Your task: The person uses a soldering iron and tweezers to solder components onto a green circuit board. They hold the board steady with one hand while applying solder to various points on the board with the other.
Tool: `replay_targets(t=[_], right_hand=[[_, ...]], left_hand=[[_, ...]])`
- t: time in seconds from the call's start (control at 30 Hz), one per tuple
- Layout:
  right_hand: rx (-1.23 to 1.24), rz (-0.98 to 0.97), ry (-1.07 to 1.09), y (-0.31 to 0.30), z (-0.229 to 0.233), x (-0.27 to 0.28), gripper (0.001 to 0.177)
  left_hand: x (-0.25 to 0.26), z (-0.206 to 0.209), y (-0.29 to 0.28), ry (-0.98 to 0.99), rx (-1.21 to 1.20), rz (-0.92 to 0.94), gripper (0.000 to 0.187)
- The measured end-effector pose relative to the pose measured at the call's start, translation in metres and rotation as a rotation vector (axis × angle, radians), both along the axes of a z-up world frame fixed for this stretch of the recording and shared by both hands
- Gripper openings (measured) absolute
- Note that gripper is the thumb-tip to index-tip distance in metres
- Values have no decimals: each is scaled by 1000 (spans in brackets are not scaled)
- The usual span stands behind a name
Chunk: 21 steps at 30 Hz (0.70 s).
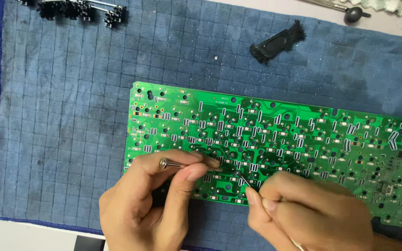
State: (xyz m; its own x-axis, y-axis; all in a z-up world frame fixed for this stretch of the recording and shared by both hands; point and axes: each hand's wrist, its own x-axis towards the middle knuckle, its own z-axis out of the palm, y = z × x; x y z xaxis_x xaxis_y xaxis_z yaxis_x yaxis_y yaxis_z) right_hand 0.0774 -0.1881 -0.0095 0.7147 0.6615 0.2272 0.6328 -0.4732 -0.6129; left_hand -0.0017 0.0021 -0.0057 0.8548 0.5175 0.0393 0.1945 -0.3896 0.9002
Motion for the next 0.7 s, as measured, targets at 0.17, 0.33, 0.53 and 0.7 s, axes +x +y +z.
replay_targets(t=[0.17,0.33,0.53,0.7], right_hand=[[-36,72,-30,-6,-3,3,56],[-87,41,-91,-14,-1,-5,57],[20,-184,276,-50,-4,13,39],[-24,-210,246,-19,50,63,61]], left_hand=[[4,4,-1,-17,-75,20,8],[4,3,-2,-49,-90,28,9],[1,2,0,-78,-152,41,7],[-3,2,5,-93,-161,62,10]])
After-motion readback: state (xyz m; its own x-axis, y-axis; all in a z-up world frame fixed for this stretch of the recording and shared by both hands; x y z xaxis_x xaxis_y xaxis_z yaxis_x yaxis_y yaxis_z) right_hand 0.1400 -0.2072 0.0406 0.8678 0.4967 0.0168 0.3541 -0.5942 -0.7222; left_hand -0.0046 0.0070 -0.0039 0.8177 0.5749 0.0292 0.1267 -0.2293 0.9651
